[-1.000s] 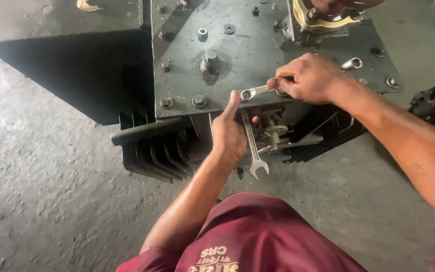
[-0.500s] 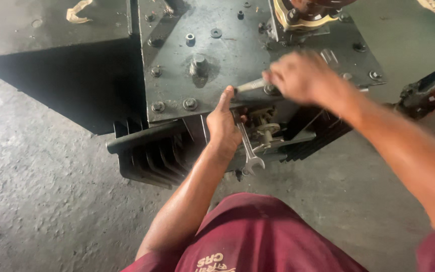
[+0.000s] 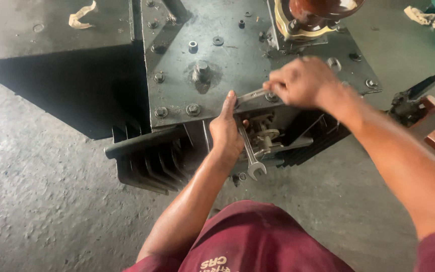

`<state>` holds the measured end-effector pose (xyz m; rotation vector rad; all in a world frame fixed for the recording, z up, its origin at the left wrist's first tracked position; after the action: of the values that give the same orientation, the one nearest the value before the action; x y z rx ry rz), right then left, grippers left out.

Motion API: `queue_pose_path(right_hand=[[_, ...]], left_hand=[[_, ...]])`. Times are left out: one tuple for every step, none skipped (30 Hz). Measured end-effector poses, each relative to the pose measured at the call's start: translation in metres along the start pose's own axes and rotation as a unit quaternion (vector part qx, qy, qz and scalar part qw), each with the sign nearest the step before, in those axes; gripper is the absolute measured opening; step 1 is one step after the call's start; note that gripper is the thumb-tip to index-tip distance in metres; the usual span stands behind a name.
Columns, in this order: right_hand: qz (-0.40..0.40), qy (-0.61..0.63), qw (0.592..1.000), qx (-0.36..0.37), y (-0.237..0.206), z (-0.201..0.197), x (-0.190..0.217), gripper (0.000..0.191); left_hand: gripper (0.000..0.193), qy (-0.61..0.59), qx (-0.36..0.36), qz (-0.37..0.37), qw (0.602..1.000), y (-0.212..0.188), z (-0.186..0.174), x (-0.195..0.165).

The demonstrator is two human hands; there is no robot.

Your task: The person uses two wrenches to tighten bolts on a large, dark metal machine. They systematically move from one bolt to another, using one wrench to hold the bolt head and the other to turn the nut.

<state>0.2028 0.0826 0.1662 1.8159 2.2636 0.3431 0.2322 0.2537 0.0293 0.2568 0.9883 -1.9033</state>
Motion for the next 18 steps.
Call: queue_pose_path(right_hand=[[-0.022, 0.0, 1.0, 0.01, 0.012, 0.002, -0.007, 0.033], [-0.045, 0.0, 0.999, 0.019, 0.023, 0.004, -0.012, 0.034], [-0.06, 0.011, 0.998, 0.005, 0.035, 0.007, -0.015, 0.034], [-0.074, 0.021, 0.997, -0.009, 0.045, 0.01, -0.018, 0.034], [-0.089, 0.033, 0.995, -0.021, 0.051, 0.012, -0.019, 0.035], [-0.086, 0.01, 0.996, -0.033, 0.054, 0.016, -0.022, 0.034], [-0.083, -0.013, 0.995, -0.046, 0.054, 0.02, -0.025, 0.033], [-0.079, -0.034, 0.995, -0.057, 0.05, 0.024, -0.027, 0.032], [-0.061, -0.028, 0.998, -0.001, 0.044, 0.033, -0.032, 0.027], [-0.044, -0.023, 0.998, 0.049, 0.037, 0.039, -0.036, 0.024], [-0.026, -0.019, 0.995, 0.099, 0.027, 0.044, -0.041, 0.022], [-0.029, -0.008, 0.996, 0.085, 0.018, 0.041, -0.043, 0.02], [-0.034, 0.004, 0.997, 0.068, 0.008, 0.037, -0.042, 0.018], [-0.038, 0.011, 0.998, 0.05, 0.002, 0.03, -0.04, 0.017], [-0.033, 0.009, 0.999, 0.032, -0.002, 0.02, -0.035, 0.017], [-0.03, 0.011, 0.999, 0.014, -0.007, 0.01, -0.026, 0.017], [-0.024, 0.016, 1.0, -0.003, -0.013, 0.002, -0.012, 0.017], [-0.001, -0.009, 1.0, 0.012, -0.019, -0.004, 0.002, 0.02]], left_hand=[[0.036, 0.008, 0.0, -0.006, 1.0, 0.0, 0.001, 0.001], [0.037, 0.017, 0.001, -0.011, 1.0, 0.001, 0.001, 0.001], [0.037, 0.026, 0.003, -0.014, 1.0, 0.001, 0.002, 0.001], [0.037, 0.032, 0.002, -0.007, 0.999, 0.002, 0.002, 0.0], [0.036, 0.037, -0.002, -0.003, 0.999, 0.002, 0.002, 0.0], [0.035, 0.041, -0.007, 0.005, 0.999, 0.002, 0.002, -0.001], [0.036, 0.041, -0.007, 0.008, 0.999, 0.003, 0.002, -0.001], [0.036, 0.043, -0.01, 0.009, 0.999, 0.004, 0.002, -0.001], [0.036, 0.045, -0.013, 0.008, 0.999, 0.004, 0.001, 0.001], [0.036, 0.039, -0.01, 0.013, 0.999, 0.006, 0.002, 0.0], [0.037, 0.033, -0.005, 0.016, 0.999, 0.008, 0.003, 0.0], [0.038, 0.027, -0.002, 0.016, 1.0, 0.008, 0.003, 0.002], [0.038, 0.03, -0.002, 0.016, 0.999, 0.009, 0.002, 0.003], [0.038, 0.032, 0.002, 0.016, 0.999, 0.011, 0.003, 0.003], [0.038, 0.033, 0.004, 0.016, 0.999, 0.011, 0.004, 0.004], [0.038, 0.031, 0.003, 0.018, 0.999, 0.012, 0.005, 0.003], [0.039, 0.031, 0.001, 0.017, 0.999, 0.013, 0.006, 0.003], [0.04, 0.033, 0.001, 0.014, 0.999, 0.012, 0.006, 0.004]])
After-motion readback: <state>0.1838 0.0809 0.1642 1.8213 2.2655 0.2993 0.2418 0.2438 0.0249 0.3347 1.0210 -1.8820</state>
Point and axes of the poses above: each hand's wrist, its own y-axis towards the middle knuckle, its own z-axis out of the palm, x = y × z, the point moved 5 cm from there along y, towards the middle knuckle, and after that the axes turned 4 degrees about -x, right-handed, at the moved point
